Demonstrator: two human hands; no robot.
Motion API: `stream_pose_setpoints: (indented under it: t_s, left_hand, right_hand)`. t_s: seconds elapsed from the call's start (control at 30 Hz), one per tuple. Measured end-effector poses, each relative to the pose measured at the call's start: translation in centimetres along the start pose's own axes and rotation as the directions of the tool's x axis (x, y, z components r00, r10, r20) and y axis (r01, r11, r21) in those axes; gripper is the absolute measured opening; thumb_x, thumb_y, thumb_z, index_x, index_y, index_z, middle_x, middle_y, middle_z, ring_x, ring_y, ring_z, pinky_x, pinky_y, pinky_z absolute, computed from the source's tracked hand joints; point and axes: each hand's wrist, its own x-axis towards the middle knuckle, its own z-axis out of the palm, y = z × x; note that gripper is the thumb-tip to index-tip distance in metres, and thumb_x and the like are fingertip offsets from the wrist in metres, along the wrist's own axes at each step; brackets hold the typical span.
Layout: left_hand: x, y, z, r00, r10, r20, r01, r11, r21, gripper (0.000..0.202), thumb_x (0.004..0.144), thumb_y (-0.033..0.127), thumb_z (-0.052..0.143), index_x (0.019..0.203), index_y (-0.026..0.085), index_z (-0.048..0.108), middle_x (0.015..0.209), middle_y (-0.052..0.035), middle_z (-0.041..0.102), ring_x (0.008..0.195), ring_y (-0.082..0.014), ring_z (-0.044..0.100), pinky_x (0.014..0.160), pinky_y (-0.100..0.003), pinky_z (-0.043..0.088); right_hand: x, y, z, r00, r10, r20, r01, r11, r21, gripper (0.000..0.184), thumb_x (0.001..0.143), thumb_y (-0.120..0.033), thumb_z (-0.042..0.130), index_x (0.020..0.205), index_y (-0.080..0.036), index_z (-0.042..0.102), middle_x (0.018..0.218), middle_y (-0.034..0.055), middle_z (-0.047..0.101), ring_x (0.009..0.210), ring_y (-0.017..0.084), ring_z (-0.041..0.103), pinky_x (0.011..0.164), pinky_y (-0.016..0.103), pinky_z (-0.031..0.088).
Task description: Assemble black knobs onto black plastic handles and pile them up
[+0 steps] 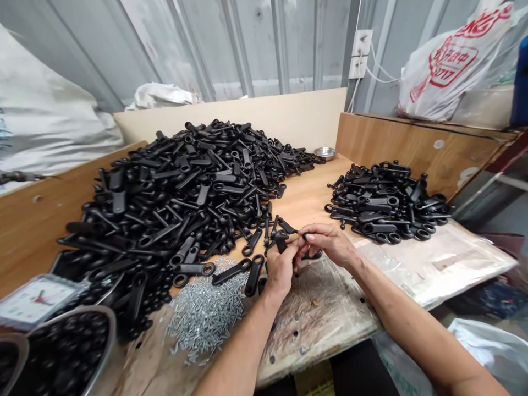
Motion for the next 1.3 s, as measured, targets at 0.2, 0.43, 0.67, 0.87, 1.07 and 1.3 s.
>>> stream_pose_setpoints:
  t_s: [0.2, 0.43, 0.67, 0.87, 1.07, 1.3]
  left_hand:
    - [0.2, 0.1, -0.3, 0.964, -0.143, 0.224, 0.203, 0.940, -0.273, 0.027, 0.069, 0.039, 0.057, 0.078, 0.013, 0.055, 0.052, 0.0009, 0.053, 0.038, -0.0087, 0.044, 0.034, -0.019, 0.028]
    - [1.1, 0.3, -1.2, 0.959, -0.196, 0.204, 0.258, 0.901, -0.348, 0.032, 0.059, 0.024, 0.066, 0.088, 0.013, 0.058, 0.057, 0.0028, 0.052, 0.042, -0.0053, 0.043, 0.035, -0.016, 0.028]
    - [1.1, -0.1, -1.1, 0.984, -0.173, 0.037, 0.177, 0.961, -0.214, 0.034, 0.055, 0.025, 0.068, 0.085, 0.011, 0.059, 0.059, 0.0027, 0.053, 0.041, -0.0043, 0.040, 0.035, -0.016, 0.026]
    - [0.8, -0.9, -0.7, 0.998, -0.025, -0.060, 0.024, 1.000, -0.009, 0.021, 0.065, 0.032, 0.060, 0.074, 0.013, 0.058, 0.049, 0.0034, 0.049, 0.039, -0.0065, 0.041, 0.036, -0.017, 0.027]
    - [0.7, -1.4, -0.8, 0.976, 0.142, -0.165, -0.071, 0.924, 0.375, 0.014, 0.070, 0.030, 0.055, 0.066, 0.016, 0.057, 0.053, 0.0023, 0.052, 0.043, -0.0090, 0.043, 0.042, -0.020, 0.032]
    - [0.4, -1.1, -0.7, 0.953, 0.280, -0.118, -0.159, 0.791, 0.590, 0.008, 0.072, 0.022, 0.052, 0.074, 0.019, 0.060, 0.069, 0.0000, 0.061, 0.068, -0.0150, 0.054, 0.064, -0.022, 0.038]
  right_hand:
    - [0.0, 0.3, 1.0, 0.958, -0.277, -0.070, 0.244, 0.921, -0.303, 0.017, 0.071, -0.030, 0.065, 0.084, -0.020, 0.070, 0.097, 0.0051, 0.059, 0.102, 0.018, 0.048, 0.092, 0.034, 0.036]
    - [0.1, 1.3, 0.7, 0.911, -0.407, 0.069, 0.373, 0.737, -0.564, 0.017, 0.077, -0.029, 0.059, 0.089, -0.021, 0.068, 0.088, 0.0051, 0.057, 0.089, 0.016, 0.051, 0.080, 0.031, 0.040]
    - [-0.4, 0.9, 1.2, 0.961, -0.257, 0.098, 0.206, 0.434, -0.877, 0.008, 0.076, -0.021, 0.058, 0.079, -0.019, 0.066, 0.073, 0.0019, 0.062, 0.074, 0.014, 0.054, 0.069, 0.024, 0.038]
    - [-0.5, 0.5, 1.1, 0.981, -0.191, 0.030, 0.136, 0.572, -0.809, 0.014, 0.078, -0.019, 0.051, 0.077, -0.018, 0.064, 0.071, 0.0002, 0.062, 0.069, 0.012, 0.055, 0.067, 0.023, 0.037]
    - [-0.3, 0.1, 1.2, 0.994, -0.017, -0.107, 0.004, 0.993, -0.115, 0.022, 0.075, -0.028, 0.054, 0.090, -0.013, 0.060, 0.068, 0.0011, 0.061, 0.059, 0.011, 0.055, 0.056, 0.022, 0.042]
    - [-0.2, 0.8, 1.8, 0.995, 0.089, -0.040, -0.079, 0.974, 0.212, 0.023, 0.073, -0.032, 0.061, 0.086, -0.012, 0.061, 0.067, 0.0034, 0.062, 0.053, 0.010, 0.056, 0.049, 0.020, 0.044]
